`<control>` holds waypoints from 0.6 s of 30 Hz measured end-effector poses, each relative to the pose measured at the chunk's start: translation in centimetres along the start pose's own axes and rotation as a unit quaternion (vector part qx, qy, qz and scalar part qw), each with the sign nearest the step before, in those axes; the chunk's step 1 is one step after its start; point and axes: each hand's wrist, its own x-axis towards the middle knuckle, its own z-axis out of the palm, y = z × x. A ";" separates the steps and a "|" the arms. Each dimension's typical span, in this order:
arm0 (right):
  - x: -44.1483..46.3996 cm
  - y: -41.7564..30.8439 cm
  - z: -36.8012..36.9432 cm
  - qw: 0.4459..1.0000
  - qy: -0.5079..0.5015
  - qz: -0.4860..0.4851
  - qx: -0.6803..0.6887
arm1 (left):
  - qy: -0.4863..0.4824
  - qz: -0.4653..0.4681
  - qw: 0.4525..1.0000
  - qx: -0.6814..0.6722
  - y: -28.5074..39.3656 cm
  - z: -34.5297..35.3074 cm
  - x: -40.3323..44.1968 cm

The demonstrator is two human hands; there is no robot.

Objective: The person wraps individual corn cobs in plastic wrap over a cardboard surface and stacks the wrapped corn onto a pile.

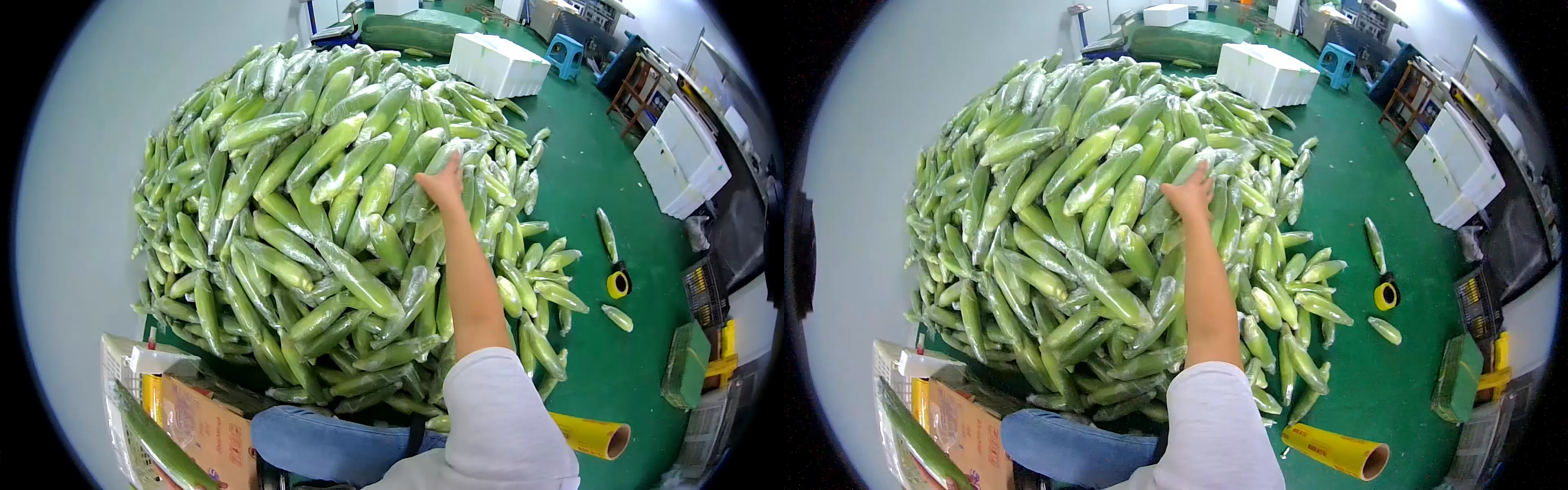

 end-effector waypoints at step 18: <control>0.4 -2.9 1.1 0.977 -0.032 0.209 0.010 | 0.073 -0.250 0.939 -0.223 -3.0 -0.3 1.1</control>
